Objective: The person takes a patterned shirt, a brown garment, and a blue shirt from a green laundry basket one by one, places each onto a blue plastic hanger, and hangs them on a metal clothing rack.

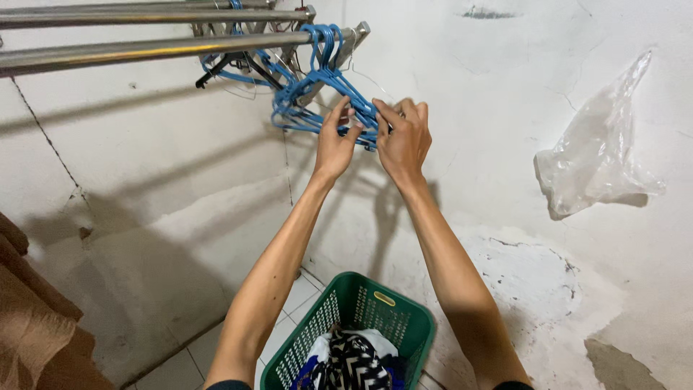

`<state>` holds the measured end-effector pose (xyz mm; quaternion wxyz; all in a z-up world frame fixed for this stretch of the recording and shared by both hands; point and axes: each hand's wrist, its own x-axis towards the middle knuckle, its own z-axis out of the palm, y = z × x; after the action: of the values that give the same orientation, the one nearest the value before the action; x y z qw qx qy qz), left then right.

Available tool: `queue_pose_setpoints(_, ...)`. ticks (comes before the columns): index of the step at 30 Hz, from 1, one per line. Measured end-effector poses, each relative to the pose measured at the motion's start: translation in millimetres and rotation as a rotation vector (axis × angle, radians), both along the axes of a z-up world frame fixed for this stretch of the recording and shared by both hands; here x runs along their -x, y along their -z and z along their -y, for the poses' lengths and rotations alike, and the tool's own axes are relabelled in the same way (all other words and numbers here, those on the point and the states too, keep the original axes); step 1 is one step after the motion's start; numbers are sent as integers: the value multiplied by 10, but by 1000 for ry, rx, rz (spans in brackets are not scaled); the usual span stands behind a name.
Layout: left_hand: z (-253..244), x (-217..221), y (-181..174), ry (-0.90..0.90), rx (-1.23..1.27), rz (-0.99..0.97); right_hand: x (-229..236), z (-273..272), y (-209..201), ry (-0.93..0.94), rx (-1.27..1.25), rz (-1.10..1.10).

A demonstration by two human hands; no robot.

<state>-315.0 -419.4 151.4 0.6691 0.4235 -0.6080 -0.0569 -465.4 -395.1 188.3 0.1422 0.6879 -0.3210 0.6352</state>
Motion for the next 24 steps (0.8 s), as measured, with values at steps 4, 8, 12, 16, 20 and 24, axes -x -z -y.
queue_pose_setpoints(4,-70,13,-16,-16,81,35,-25,-18,-39,-89,23,-37)
queue_pose_setpoints(8,-253,72,1,63,113,0,-61,-7,-19,-156,38,-137)
queue_pose_setpoints(12,-467,71,65,142,171,-24,-73,-99,172,-212,14,-49)
queue_pose_setpoints(16,-668,29,262,268,133,-230,-1,-366,575,-217,12,-12)
queue_pose_setpoints(20,-1041,80,805,247,-23,-297,31,-716,1272,-223,-17,-25)
queue_pose_setpoints(24,-1388,197,1520,224,-245,-325,165,-1095,1987,-265,-195,-111)
